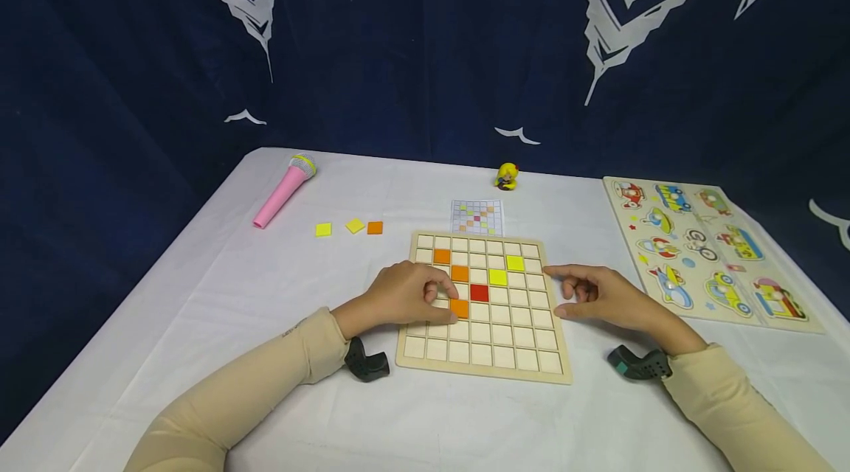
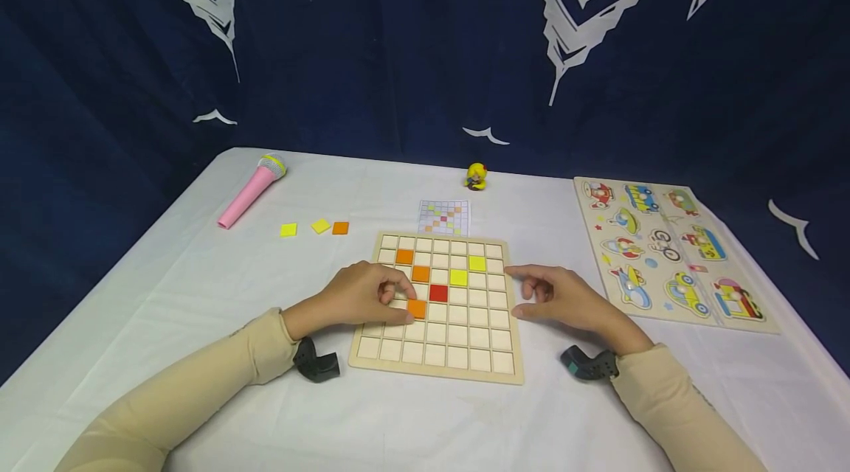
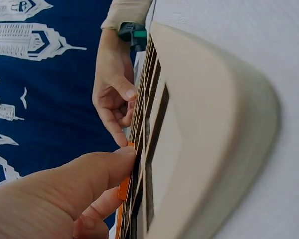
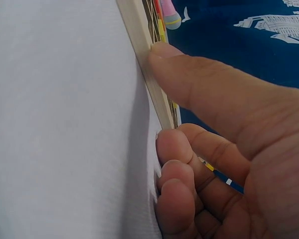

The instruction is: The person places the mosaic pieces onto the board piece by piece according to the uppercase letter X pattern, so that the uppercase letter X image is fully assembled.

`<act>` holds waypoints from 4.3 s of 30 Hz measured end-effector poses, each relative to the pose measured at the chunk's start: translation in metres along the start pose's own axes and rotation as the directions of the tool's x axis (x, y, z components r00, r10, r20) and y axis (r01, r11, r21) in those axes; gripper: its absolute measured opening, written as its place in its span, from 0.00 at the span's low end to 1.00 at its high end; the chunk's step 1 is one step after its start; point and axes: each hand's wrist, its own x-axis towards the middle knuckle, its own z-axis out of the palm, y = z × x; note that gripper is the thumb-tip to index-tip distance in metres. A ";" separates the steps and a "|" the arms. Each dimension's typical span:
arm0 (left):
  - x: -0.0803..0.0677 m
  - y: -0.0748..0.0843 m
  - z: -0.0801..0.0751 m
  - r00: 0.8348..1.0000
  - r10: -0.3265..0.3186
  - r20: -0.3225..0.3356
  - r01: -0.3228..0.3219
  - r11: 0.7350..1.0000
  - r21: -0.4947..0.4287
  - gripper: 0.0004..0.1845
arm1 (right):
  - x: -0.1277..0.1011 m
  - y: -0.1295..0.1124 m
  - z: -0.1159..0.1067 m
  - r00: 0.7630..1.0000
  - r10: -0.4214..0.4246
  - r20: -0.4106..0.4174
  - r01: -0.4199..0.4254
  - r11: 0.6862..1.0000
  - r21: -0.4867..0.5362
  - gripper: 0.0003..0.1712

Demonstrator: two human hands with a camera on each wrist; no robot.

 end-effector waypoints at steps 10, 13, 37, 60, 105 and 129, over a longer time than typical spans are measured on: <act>0.001 -0.003 0.001 1.000 0.005 -0.005 -0.005 1.000 -0.010 0.13 | 0.000 0.000 0.000 1.000 -0.007 -0.004 0.007 1.000 -0.013 0.35; 0.001 -0.003 0.002 1.000 0.009 -0.010 -0.009 1.000 -0.018 0.14 | 0.000 -0.001 0.000 1.000 -0.008 -0.005 0.008 1.000 -0.012 0.35; 0.007 -0.029 -0.015 0.994 0.109 -0.033 -0.114 0.969 -0.218 0.11 | 0.000 -0.002 0.000 1.000 0.022 0.007 -0.022 1.000 -0.014 0.36; -0.021 -0.124 -0.098 0.877 -0.108 -0.468 0.140 0.990 0.033 0.15 | 0.000 0.000 0.000 1.000 0.000 0.004 0.000 1.000 -0.016 0.36; -0.040 -0.154 -0.113 0.879 -0.335 -0.338 0.334 0.941 -0.064 0.17 | 0.000 0.001 0.000 0.999 -0.032 0.003 0.032 0.999 -0.012 0.35; -0.038 -0.155 -0.113 0.878 -0.332 -0.344 0.307 0.943 -0.126 0.18 | 0.000 0.001 0.000 0.999 -0.034 0.002 0.034 0.999 -0.015 0.36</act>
